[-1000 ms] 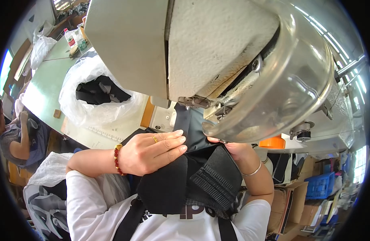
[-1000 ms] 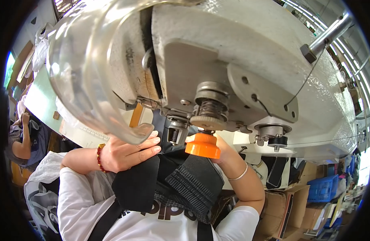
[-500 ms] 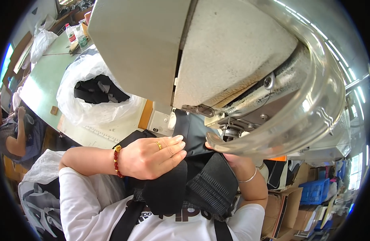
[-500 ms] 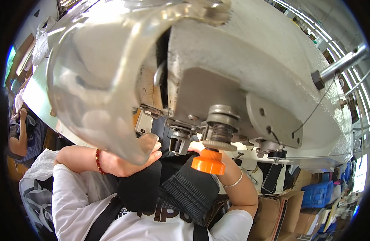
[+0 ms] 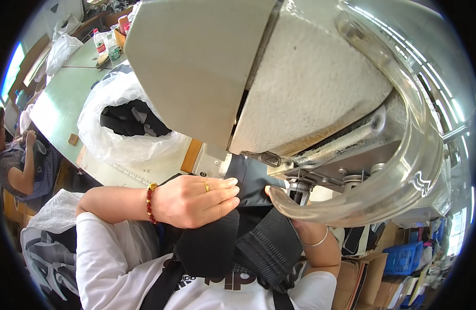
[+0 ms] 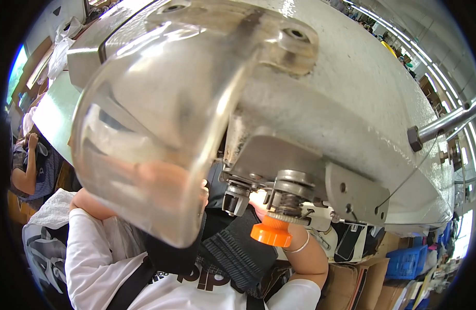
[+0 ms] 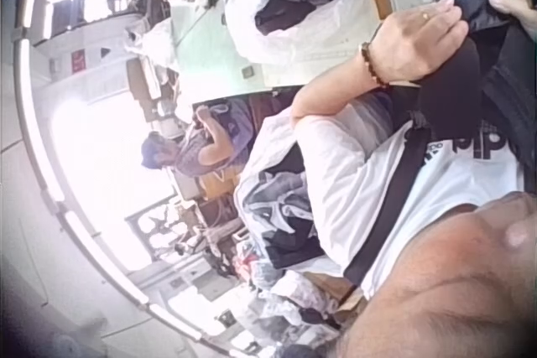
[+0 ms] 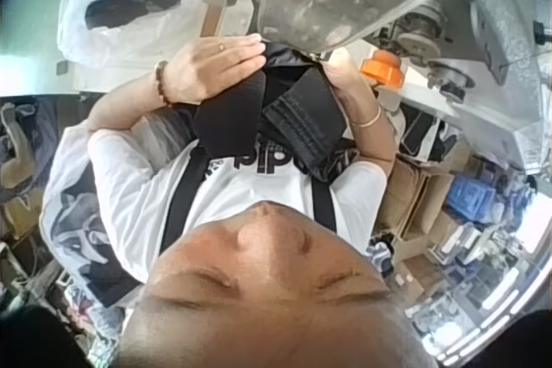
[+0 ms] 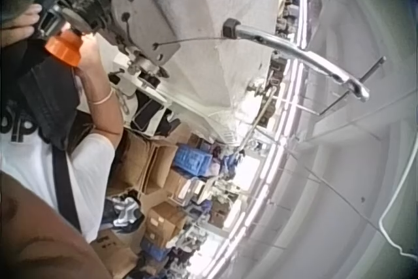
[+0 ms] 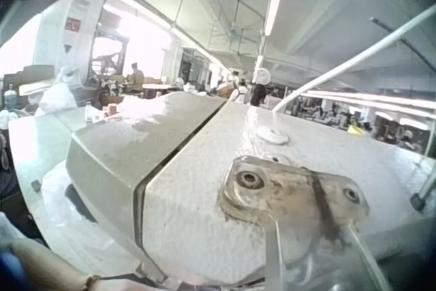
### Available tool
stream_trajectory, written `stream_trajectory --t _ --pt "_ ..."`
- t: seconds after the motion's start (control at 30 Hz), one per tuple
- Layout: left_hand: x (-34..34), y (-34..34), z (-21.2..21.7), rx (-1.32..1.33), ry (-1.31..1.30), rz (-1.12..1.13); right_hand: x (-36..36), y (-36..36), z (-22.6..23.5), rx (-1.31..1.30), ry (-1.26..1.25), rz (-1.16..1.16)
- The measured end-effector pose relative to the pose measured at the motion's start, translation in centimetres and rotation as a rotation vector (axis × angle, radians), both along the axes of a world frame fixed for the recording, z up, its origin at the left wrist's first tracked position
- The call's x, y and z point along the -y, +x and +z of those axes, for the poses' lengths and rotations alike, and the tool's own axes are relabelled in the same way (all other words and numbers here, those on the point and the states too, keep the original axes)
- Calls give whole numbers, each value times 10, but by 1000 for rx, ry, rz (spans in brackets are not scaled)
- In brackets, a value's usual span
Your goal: Sewing the upper parts of a black shoe using an industrial sewing machine.
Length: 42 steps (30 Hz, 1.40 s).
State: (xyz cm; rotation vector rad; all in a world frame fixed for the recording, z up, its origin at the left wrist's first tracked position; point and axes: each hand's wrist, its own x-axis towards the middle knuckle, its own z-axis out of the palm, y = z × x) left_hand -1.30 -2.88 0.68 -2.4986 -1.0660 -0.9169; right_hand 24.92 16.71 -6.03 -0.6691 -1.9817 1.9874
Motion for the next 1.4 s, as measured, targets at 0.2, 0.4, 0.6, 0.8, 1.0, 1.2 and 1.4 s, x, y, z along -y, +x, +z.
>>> stream_trajectory --t 0.2,0.4,0.6,0.8,1.0,1.2,1.4 --pt "-4 1 18 -8 68 42 2 1 4 69 19 -51" --pt "-9 -1 7 15 99 59 -7 0 -3 316 322 -13" --pt "-9 2 0 219 30 85 12 -2 1 307 219 -125" --pt "9 -3 18 860 -530 205 24 6 32 117 -212 -113" --pt "3 -8 21 687 -359 79 19 7 35 -75 -269 -110" --pt "0 3 2 242 -43 66 10 10 16 -49 -531 -103" --pt "-4 4 -3 136 54 89 20 -1 22 -58 -418 -215"
